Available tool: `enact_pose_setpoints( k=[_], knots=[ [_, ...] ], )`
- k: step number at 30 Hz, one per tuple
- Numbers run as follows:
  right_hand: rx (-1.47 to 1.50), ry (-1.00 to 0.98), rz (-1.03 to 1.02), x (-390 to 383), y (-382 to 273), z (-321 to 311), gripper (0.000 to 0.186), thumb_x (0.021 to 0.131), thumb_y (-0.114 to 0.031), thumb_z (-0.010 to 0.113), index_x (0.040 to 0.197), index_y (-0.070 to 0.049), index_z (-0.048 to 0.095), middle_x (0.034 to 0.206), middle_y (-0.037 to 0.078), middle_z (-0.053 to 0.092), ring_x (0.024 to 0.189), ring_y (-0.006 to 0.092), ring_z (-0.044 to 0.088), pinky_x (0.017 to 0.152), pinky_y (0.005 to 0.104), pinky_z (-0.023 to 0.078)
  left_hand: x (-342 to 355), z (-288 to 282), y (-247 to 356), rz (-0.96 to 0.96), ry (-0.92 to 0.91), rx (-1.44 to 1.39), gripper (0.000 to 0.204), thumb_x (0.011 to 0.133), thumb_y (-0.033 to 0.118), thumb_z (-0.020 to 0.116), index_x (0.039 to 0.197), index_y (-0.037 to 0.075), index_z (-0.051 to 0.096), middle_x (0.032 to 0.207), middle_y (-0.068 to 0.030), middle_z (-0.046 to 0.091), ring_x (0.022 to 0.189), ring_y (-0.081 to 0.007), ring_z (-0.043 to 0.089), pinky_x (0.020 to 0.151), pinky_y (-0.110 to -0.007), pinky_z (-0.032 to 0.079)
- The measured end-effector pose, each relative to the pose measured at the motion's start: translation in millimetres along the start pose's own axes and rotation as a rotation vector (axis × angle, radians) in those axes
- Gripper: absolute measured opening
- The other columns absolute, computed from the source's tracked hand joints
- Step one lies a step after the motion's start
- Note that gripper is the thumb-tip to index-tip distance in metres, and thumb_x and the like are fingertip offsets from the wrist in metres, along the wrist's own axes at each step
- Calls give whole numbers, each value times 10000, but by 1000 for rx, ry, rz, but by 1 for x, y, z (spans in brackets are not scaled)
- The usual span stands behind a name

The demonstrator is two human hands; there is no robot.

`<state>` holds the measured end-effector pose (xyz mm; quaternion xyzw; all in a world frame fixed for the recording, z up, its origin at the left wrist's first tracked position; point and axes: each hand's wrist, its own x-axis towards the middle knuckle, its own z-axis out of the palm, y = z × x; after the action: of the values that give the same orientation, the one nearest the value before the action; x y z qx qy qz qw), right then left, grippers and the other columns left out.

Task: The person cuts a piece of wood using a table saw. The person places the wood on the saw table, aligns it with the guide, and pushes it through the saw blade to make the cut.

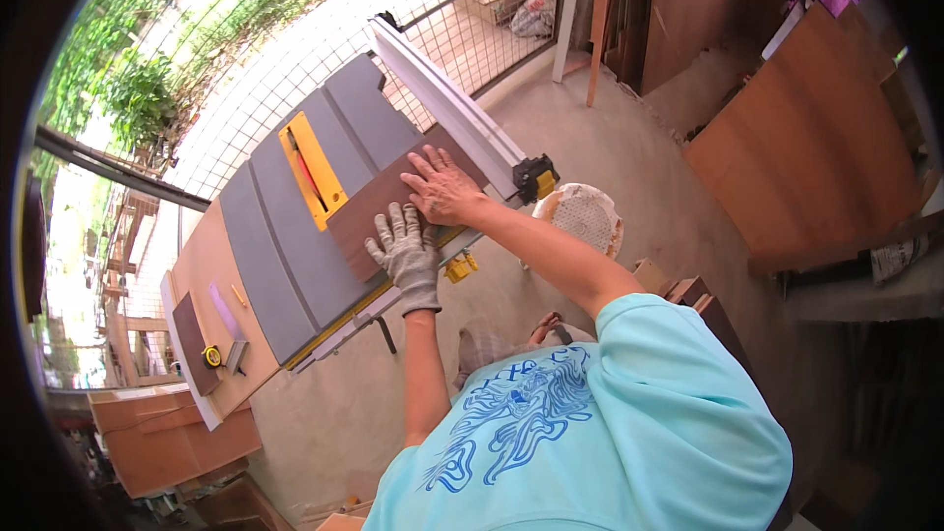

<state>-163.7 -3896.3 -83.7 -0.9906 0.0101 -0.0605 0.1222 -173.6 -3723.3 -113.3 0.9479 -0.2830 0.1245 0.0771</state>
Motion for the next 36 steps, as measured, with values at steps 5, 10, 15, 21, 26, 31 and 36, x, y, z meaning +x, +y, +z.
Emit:
enact_pose_setpoints(
  k=[5, 10, 15, 21, 26, 31, 36],
  knots=[
    [7, -18, -61, 28, -3, 5, 620, 1086, -470, 325, 1632, -183, 393, 1744, 172, 189, 1600, 458, 117, 1304, 562, 73, 20, 4, -21, -20, 3, 20, 599, 1027, 520, 529, 1535, 204, 545, 1667, -28, 427, 1560, -341, 325, 1225, -669, 145],
    [-24, -5, -1, 42, 10, -2, 569, 1090, -426, 378, 1628, -245, 403, 1738, 169, 211, 1598, 458, 124, 1300, 577, 56, 51, 1, -12, -5, -99, -12, 779, 933, 560, 648, 1581, 164, 474, 1703, -75, 355, 1576, -371, 272, 1246, -658, 117],
    [-36, -53, -26, 65, 10, 2, 567, 1092, -424, 378, 1630, -245, 400, 1739, 157, 210, 1596, 454, 140, 1300, 572, 69, 68, 8, -16, -78, -79, -6, 725, 958, 541, 625, 1566, 166, 502, 1693, -73, 374, 1572, -362, 288, 1243, -654, 135],
    [-71, -62, -25, 83, 16, 3, 557, 1089, -413, 390, 1626, -268, 406, 1731, 154, 230, 1589, 446, 164, 1301, 562, 87, 84, 9, -19, -96, -76, -39, 722, 950, 525, 642, 1564, 170, 506, 1691, -56, 379, 1570, -351, 295, 1243, -646, 149],
    [-76, -55, -14, 95, 18, 1, 555, 1079, -408, 416, 1617, -274, 419, 1723, 154, 248, 1584, 443, 168, 1297, 572, 113, 95, 10, -22, -95, -53, -53, 721, 944, 526, 650, 1555, 166, 518, 1686, -53, 387, 1564, -352, 304, 1239, -648, 158],
    [-84, -28, -10, 109, 22, 6, 554, 1075, -406, 424, 1612, -268, 426, 1717, 158, 259, 1579, 450, 174, 1294, 573, 123, 109, 10, -28, -83, -58, -59, 732, 944, 537, 648, 1558, 163, 514, 1688, -59, 382, 1564, -357, 304, 1235, -655, 164],
    [-58, 16, -31, 119, 22, 4, 532, 1071, -373, 437, 1582, -230, 472, 1690, 180, 291, 1552, 462, 226, 1281, 590, 147, 119, 14, -34, -83, -65, -57, 740, 947, 549, 642, 1563, 163, 506, 1693, -62, 371, 1565, -357, 302, 1236, -658, 155]
  ],
)
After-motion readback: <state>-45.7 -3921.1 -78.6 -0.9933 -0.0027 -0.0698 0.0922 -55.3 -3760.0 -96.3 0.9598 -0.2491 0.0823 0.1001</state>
